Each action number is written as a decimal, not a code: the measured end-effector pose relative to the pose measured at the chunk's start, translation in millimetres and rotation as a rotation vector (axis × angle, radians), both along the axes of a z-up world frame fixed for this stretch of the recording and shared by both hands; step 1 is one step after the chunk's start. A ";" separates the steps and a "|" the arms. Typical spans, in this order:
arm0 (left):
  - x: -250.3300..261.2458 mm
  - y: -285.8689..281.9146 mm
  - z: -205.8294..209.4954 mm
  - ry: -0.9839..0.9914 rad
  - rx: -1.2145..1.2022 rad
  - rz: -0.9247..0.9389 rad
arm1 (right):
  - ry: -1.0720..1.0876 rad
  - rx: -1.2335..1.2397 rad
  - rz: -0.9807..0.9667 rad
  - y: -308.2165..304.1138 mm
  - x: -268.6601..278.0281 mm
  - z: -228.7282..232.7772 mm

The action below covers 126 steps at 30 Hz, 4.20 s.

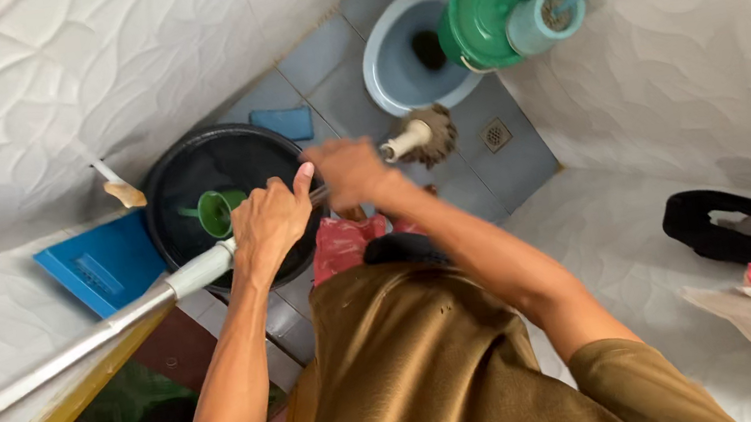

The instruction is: The person mops the tiled floor, wrings a mop by hand, and uses a brush and sponge to scrub the toilet and floor areas.

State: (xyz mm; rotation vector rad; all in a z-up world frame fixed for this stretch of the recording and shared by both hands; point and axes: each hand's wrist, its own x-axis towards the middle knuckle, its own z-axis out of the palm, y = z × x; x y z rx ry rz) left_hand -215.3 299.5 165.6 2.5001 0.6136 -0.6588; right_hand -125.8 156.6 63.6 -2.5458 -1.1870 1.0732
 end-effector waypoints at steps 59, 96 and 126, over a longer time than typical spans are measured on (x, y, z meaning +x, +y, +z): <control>41.5 -93.1 -18.3 -0.541 -0.580 -0.089 | 1.709 1.774 -0.997 -158.4 79.3 33.8; 369.4 -133.9 -104.5 -0.121 -1.921 0.740 | 1.960 1.613 -1.071 -213.2 178.3 15.7; 451.2 -209.6 -101.7 0.045 -0.056 -0.260 | 1.366 1.185 -1.652 -162.8 227.4 -29.9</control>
